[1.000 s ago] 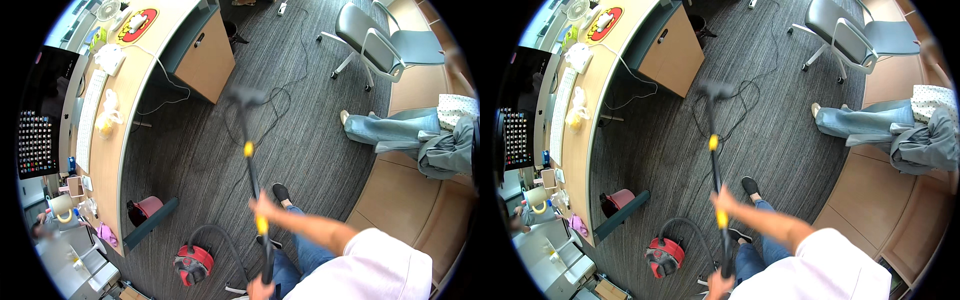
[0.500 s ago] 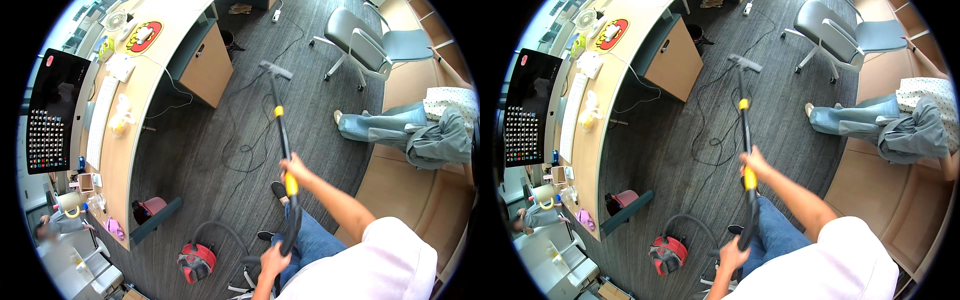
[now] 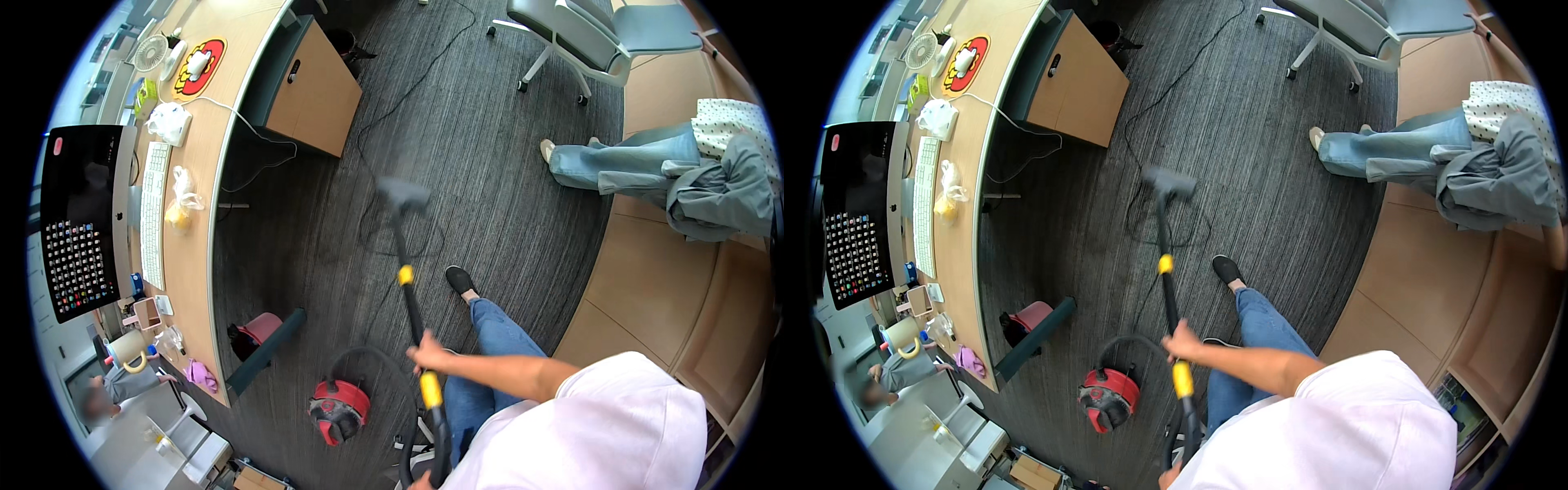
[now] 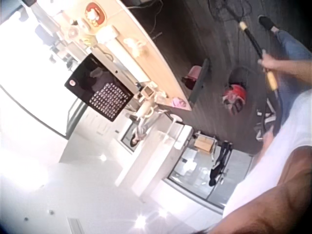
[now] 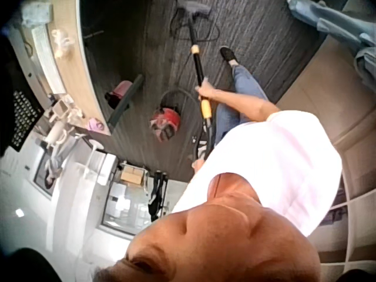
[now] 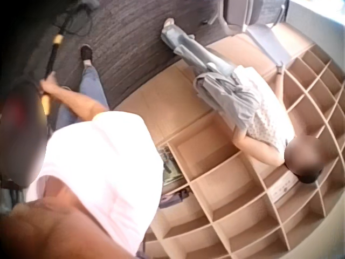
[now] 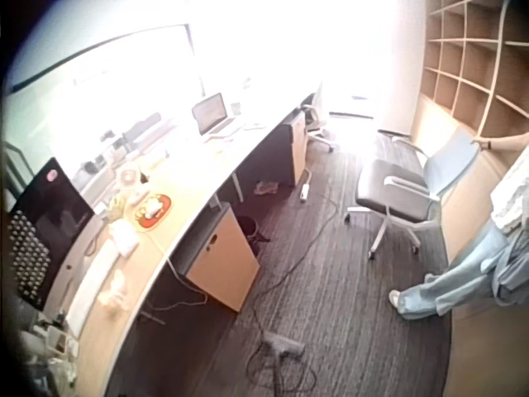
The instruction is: The person vacuums a carpeted office floor using a red canister vacuum with a long wand. They move around desks, chairs, and a hand truck, adjusting the vacuum's position and repositioning a chair to reach different areas.
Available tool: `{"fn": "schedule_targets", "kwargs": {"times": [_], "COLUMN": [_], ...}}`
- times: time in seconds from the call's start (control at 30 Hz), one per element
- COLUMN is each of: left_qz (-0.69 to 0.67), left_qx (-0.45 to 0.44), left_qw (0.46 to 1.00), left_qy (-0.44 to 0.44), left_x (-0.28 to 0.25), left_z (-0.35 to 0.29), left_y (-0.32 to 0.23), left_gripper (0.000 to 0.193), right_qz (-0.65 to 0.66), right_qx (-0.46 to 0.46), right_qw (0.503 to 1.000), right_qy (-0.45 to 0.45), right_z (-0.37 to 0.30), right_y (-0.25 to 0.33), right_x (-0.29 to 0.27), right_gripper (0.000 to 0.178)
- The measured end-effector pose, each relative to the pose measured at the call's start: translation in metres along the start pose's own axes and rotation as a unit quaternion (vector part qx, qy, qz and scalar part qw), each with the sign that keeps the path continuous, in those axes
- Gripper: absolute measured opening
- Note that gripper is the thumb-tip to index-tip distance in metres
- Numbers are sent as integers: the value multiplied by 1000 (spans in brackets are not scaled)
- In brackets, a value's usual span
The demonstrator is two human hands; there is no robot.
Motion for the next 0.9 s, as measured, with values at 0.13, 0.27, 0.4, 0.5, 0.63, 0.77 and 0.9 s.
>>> {"fn": "schedule_targets", "kwargs": {"times": [0.13, 0.27, 0.4, 0.5, 0.63, 0.77, 0.9], "left_qz": [-34, -68, 38, 60, 118, 72, 197], "left_qx": [19, 392, 245, 217, 85, 149, 168], "left_qw": [999, 917, 961, 969, 987, 981, 961], "left_qy": [10, 19, -127, -104, -64, -98, -98], "left_x": [3, 28, -71, -70, -30, -48, -67], "left_z": [-40, 41, 43, 55, 5, -81, -99], "left_y": [56, 86, -129, -94, 131, 281, 298], "left_gripper": [44, 40, 41, 41, 54, 47, 56], "right_qz": [73, 121, 81, 57, 13, 50, 94], "right_qx": [-57, -77, -139, -63, -11, 6, -56], "right_qw": [991, 989, 977, 982, 994, 999, 994], "right_qy": [95, 22, -140, -167, -112, 9, 12], "right_z": [-46, -43, 12, 40, 29, 10, -30], "right_y": [-12, -9, 46, 13, -125, -176, -176], "right_x": [53, 2, -120, -96, 121, 280, 293], "right_gripper": [49, 81, 28, 45, 64, 66, 64]}}
Point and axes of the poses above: each hand's wrist, its own z-axis towards the middle knuckle, its own x-axis out of the palm, y = z × x, the point moved 6 cm from there along z, towards the middle knuckle, and after that the axes turned 9 degrees about y, right-handed, at the moved point
